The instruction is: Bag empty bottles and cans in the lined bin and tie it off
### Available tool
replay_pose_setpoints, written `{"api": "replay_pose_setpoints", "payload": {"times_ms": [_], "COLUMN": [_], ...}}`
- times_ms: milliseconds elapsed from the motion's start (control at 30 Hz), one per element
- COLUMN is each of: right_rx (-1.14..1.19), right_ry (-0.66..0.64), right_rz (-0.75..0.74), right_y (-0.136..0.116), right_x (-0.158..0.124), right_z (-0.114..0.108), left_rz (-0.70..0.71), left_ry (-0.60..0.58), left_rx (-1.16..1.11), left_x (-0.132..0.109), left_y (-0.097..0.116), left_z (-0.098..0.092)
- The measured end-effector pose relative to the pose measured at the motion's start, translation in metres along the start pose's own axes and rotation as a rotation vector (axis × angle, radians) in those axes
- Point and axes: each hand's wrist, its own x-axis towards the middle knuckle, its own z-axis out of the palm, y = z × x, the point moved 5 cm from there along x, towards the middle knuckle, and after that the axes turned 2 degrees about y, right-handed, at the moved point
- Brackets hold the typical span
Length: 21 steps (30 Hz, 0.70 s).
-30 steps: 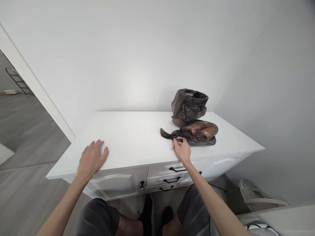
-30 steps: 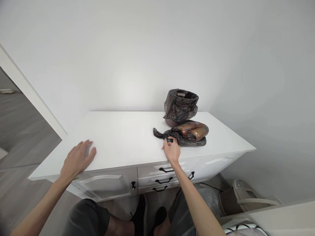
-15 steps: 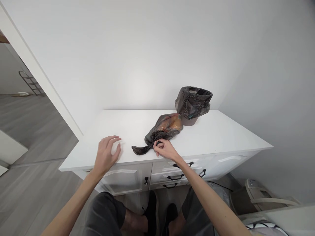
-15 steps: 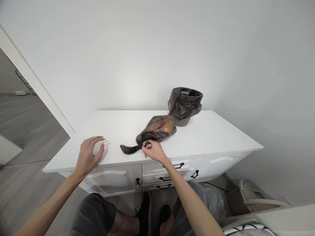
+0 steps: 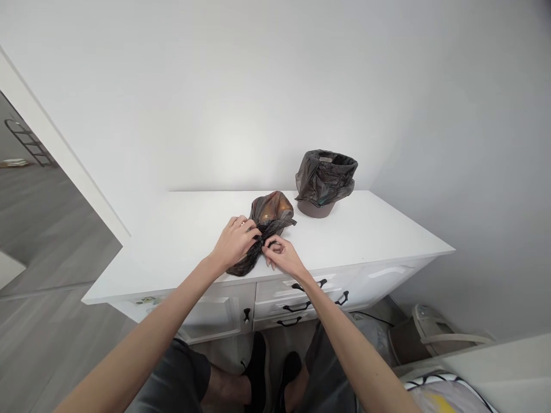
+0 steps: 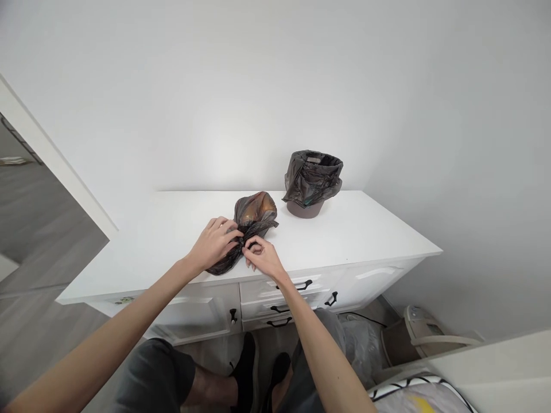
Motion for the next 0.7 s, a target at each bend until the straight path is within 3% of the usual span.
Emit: {"api": "replay_pose_setpoints", "payload": {"times_ms": [100, 167, 267, 400, 467, 600, 700], "right_rx": [0.032, 0.044, 0.05, 0.035, 0.026, 0.001, -0.035], "right_ry": [0.028, 0.049, 0.097, 0.15, 0.154, 0.144, 0.133], "right_rz": [-0.001, 0.001, 0.012, 0.012, 0.006, 0.003, 0.011], "right_y": [-0.004, -0.005, -0.006, -0.006, -0.006, -0.005, -0.005], "right_x": [0.001, 0.0, 0.0, 0.0, 0.0, 0.0, -0.002], "right_z": [-0.002, -0.003, -0.004, -0.006, -0.006, -0.006, -0.003], "left_rz": [-0.073, -0.206, -0.517, -1.017, -1.145, -1.142, -0.899], "left_ry": [0.01, 0.08, 0.235, 0.399, 0.425, 0.465, 0.476], "left_rx": [-0.087, -0.195, -0.419, -0.774, -0.842, -0.793, -0.603], "left_x": [0.001, -0.001, -0.01, -0.031, -0.041, -0.051, -0.046], "left_y": [-0.011, -0.019, -0.041, -0.075, -0.084, -0.084, -0.069], "left_z": [0.003, 0.0, 0.0, 0.013, 0.019, 0.015, -0.004]}}
